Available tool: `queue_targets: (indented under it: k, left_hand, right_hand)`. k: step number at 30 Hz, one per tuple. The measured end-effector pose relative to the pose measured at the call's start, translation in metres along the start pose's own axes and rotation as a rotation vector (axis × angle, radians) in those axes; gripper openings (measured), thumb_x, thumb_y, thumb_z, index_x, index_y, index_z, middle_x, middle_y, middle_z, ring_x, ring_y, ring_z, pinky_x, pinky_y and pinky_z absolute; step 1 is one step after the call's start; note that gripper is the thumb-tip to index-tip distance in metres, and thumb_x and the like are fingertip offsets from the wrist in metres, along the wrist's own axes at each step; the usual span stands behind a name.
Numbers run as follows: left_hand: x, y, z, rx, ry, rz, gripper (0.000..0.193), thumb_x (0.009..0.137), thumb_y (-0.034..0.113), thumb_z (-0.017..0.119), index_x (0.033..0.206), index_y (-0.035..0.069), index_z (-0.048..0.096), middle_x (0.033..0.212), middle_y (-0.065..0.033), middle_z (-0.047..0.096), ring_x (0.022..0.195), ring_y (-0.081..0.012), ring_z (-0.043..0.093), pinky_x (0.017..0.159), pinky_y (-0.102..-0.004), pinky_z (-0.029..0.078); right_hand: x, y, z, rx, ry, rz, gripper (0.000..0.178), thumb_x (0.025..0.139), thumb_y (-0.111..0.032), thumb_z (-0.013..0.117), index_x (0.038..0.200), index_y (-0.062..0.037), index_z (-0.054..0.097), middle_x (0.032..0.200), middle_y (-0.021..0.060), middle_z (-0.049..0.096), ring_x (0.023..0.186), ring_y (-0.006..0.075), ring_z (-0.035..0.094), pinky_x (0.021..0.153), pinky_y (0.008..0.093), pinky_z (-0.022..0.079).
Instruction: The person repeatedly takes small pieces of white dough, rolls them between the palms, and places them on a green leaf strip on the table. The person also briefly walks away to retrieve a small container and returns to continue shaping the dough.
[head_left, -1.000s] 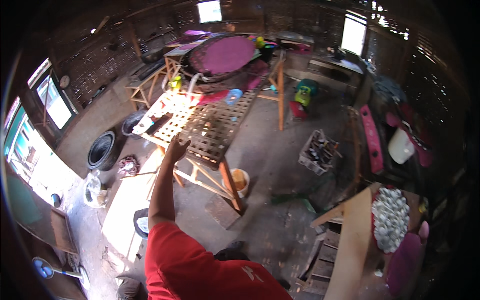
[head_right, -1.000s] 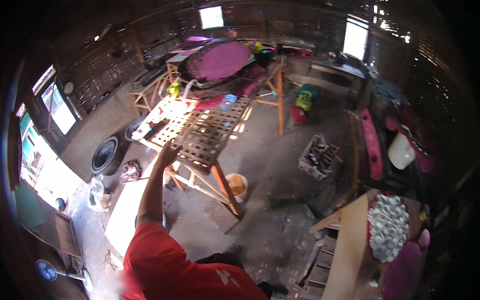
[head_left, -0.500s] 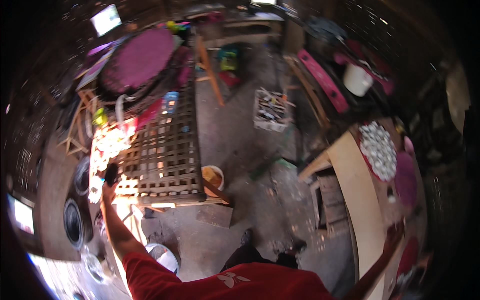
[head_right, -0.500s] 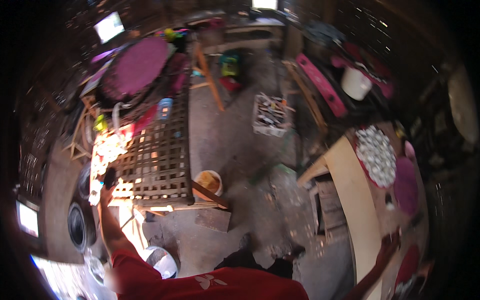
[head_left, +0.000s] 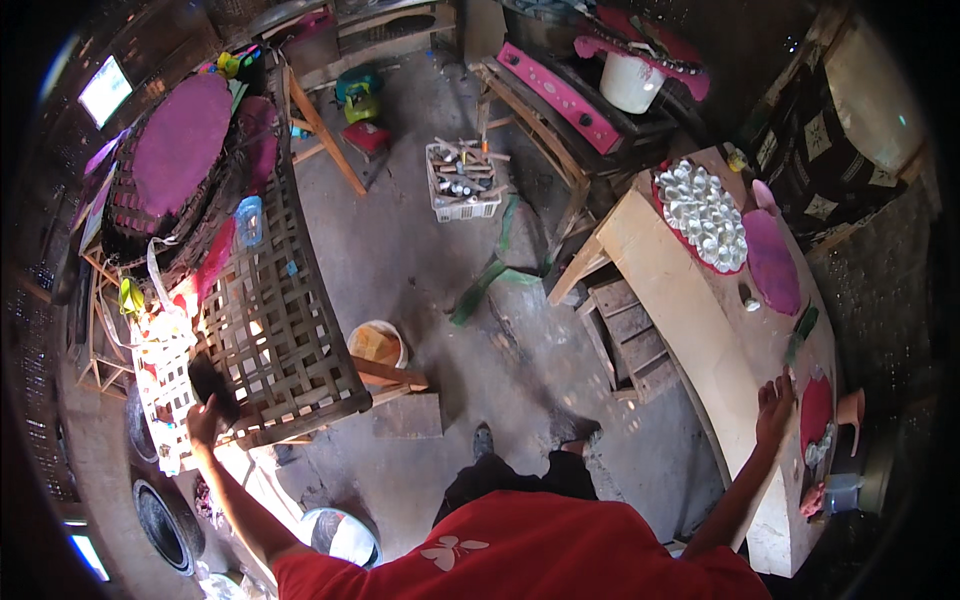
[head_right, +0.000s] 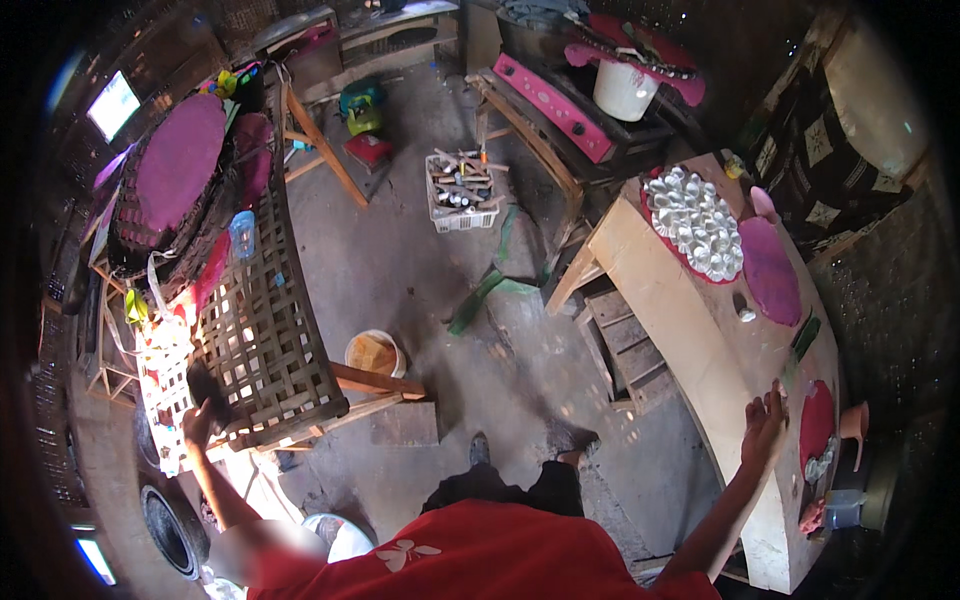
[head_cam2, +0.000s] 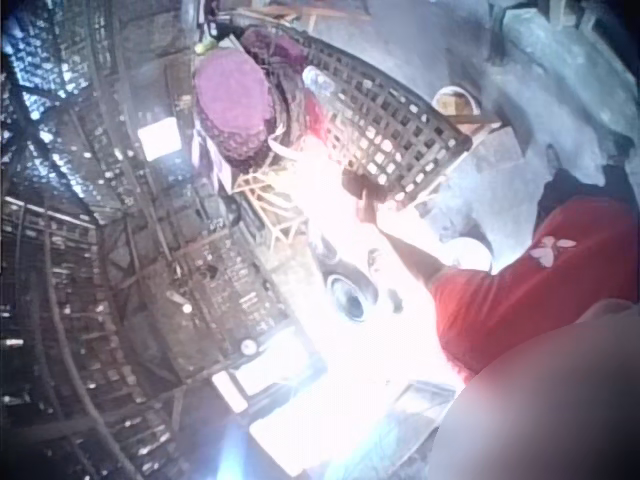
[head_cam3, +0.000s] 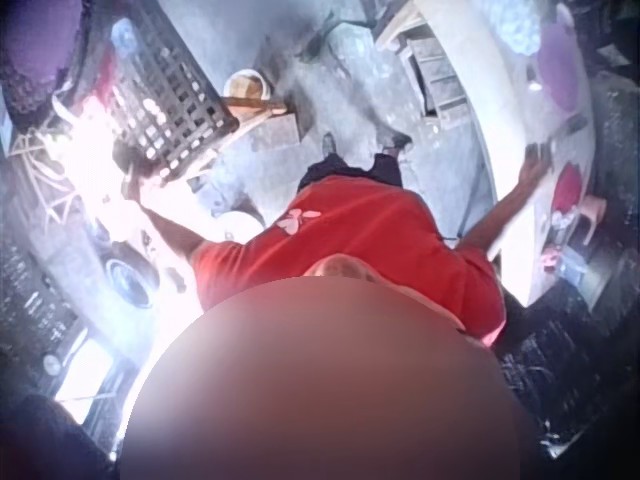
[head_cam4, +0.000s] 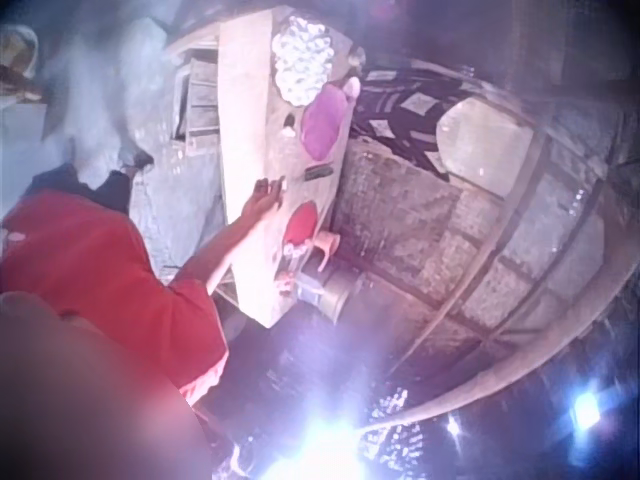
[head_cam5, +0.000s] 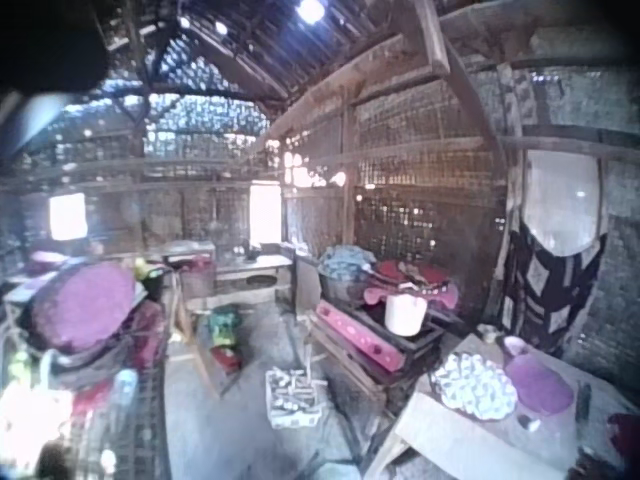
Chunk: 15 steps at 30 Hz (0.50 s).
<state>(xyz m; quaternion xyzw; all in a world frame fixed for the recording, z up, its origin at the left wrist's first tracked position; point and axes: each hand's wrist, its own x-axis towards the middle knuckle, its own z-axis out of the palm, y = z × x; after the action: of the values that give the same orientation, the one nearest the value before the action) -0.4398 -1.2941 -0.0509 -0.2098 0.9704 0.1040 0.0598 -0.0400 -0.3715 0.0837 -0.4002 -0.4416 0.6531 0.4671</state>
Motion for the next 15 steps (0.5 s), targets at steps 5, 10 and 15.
queue_targets:
  k: [5,10,15]
  left_hand:
    - [-0.046,0.095,0.012,-0.012,0.215,0.142,0.072,0.083,0.058,0.060,0.108,-0.009,0.054,0.104,-0.0279,0.059,0.103,-0.0420,0.056,0.089,-0.0455,0.044]
    - [-0.069,0.167,0.002,0.150,0.220,0.118,0.083,0.083,0.059,0.060,0.131,-0.005,0.043,0.126,-0.0251,0.053,0.116,-0.0396,0.052,0.099,-0.0443,0.042]
    - [-0.114,0.246,-0.011,-1.086,0.309,0.435,0.062,0.093,0.036,0.061,0.140,0.003,0.038,0.131,-0.0127,0.050,0.113,-0.0187,0.052,0.091,-0.0310,0.043]
  right_hand:
    - [0.003,0.013,0.005,-0.009,-0.037,0.041,0.011,0.091,-0.018,0.064,0.100,-0.0142,0.061,0.074,-0.0060,0.042,0.067,0.0078,0.043,0.064,0.0242,0.037]
    - [-0.001,0.008,0.008,-0.021,-0.126,-0.032,0.013,0.092,-0.020,0.062,0.105,-0.0145,0.062,0.082,-0.0052,0.054,0.072,0.0087,0.050,0.069,0.0258,0.042]
    - [0.021,-0.022,-0.034,0.225,-0.283,-0.129,0.019,0.095,-0.025,0.059,0.110,-0.0139,0.058,0.091,-0.0037,0.057,0.077,0.0068,0.053,0.070,0.0254,0.044]
